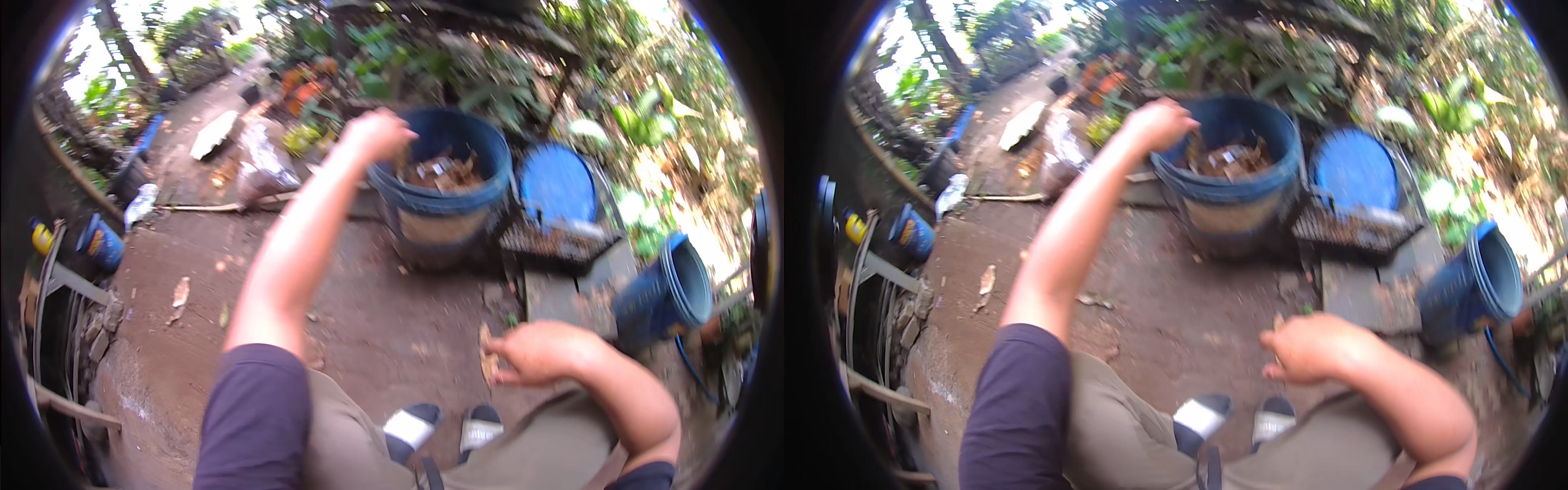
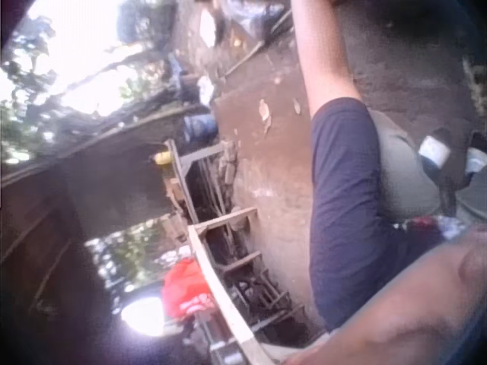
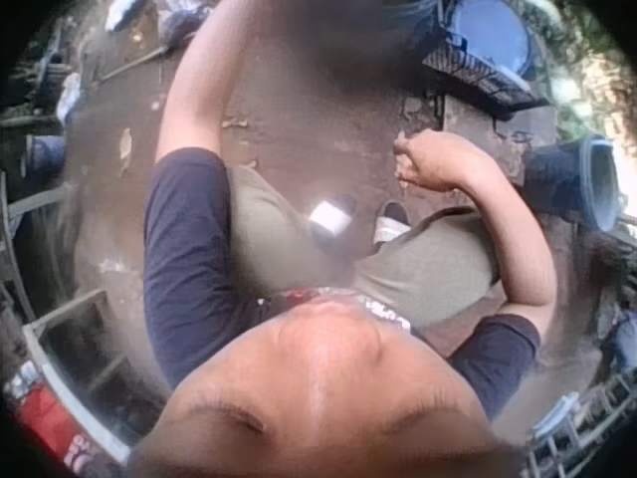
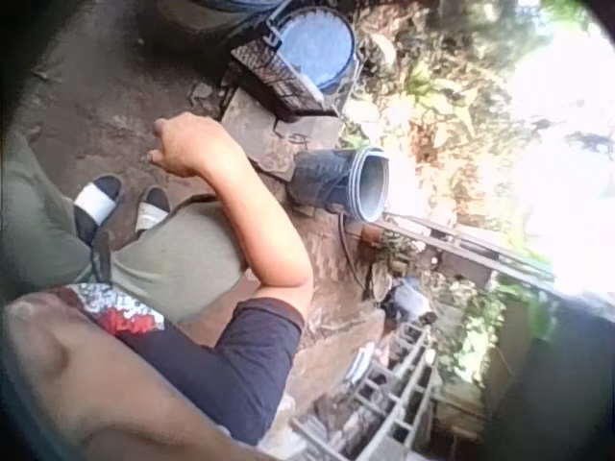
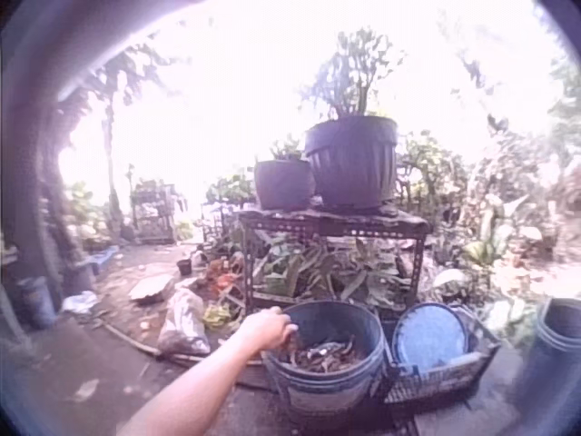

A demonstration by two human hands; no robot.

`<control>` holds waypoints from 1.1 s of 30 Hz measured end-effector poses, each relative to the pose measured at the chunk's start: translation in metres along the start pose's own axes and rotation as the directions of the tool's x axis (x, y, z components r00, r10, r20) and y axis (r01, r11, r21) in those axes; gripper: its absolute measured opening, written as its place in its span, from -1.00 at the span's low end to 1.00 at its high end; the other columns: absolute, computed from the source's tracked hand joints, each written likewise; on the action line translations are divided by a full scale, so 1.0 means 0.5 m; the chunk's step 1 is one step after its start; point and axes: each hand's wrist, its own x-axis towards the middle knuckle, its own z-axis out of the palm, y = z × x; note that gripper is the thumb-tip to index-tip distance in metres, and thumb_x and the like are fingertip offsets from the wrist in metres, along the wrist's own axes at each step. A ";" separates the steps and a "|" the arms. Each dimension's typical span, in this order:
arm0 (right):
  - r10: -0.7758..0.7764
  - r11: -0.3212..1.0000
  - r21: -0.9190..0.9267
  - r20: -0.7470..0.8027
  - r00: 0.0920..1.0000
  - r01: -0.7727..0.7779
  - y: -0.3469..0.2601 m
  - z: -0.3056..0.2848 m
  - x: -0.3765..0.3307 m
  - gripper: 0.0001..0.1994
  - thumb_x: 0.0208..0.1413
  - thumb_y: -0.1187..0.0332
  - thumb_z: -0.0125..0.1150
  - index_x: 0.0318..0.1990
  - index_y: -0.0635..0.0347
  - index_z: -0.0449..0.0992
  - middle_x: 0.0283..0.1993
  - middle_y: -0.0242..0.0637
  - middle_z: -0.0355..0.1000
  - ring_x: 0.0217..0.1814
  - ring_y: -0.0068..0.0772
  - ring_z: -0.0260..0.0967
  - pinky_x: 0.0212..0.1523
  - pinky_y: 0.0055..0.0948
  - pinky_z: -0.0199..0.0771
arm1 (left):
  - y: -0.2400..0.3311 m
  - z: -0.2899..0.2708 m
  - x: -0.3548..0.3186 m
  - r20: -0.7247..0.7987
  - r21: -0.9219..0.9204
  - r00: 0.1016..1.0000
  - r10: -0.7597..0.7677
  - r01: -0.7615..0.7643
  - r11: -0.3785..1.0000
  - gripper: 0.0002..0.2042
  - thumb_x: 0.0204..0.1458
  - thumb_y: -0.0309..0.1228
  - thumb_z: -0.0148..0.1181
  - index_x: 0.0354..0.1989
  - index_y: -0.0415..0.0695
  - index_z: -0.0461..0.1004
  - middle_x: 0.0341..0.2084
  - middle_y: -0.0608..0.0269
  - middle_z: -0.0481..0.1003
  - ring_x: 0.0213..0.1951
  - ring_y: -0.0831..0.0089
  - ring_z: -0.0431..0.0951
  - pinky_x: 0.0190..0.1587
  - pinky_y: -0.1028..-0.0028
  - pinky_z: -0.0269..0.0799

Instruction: The person assembles a yellow garden sprayer by attaching the blue pump handle and nozzle to the container. They pump the handle to pressurize the unit and then walk to a nearby bucket to pick up a small object.

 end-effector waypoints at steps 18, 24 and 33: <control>0.101 0.939 -0.323 -0.068 0.993 -0.117 0.333 0.349 0.401 -0.16 -0.07 -0.15 0.50 0.33 0.05 0.37 0.16 -0.03 0.47 0.29 -0.02 0.43 0.18 -0.05 0.51 | -0.191 0.109 -0.751 0.958 0.151 0.065 -0.280 0.716 0.681 -0.62 0.23 -0.19 0.26 0.17 -0.03 0.56 -0.04 0.23 0.64 -0.08 0.39 0.65 -0.05 0.30 0.62; 0.382 0.912 -0.269 0.287 0.879 -0.309 0.344 0.372 0.459 -0.23 0.04 -0.19 0.38 0.27 0.18 0.46 0.23 -0.09 0.49 0.25 -0.13 0.49 0.15 -0.09 0.54 | -0.199 0.132 -0.790 0.921 0.020 0.237 -0.309 0.764 0.645 -0.60 0.21 -0.12 0.27 0.11 -0.09 0.58 -0.12 0.15 0.66 -0.12 0.38 0.66 -0.05 0.32 0.59; 0.574 0.767 -0.015 0.463 0.675 -0.642 0.388 0.409 0.451 -0.52 0.17 -0.07 0.22 -0.16 0.26 0.67 -0.30 -0.24 0.63 -0.45 -0.34 0.61 -0.43 -0.31 0.66 | -0.197 0.192 -0.709 0.901 -0.037 0.353 -0.252 0.641 0.766 -0.63 0.21 -0.15 0.26 0.09 -0.08 0.60 -0.15 0.19 0.67 -0.13 0.40 0.67 0.00 0.28 0.56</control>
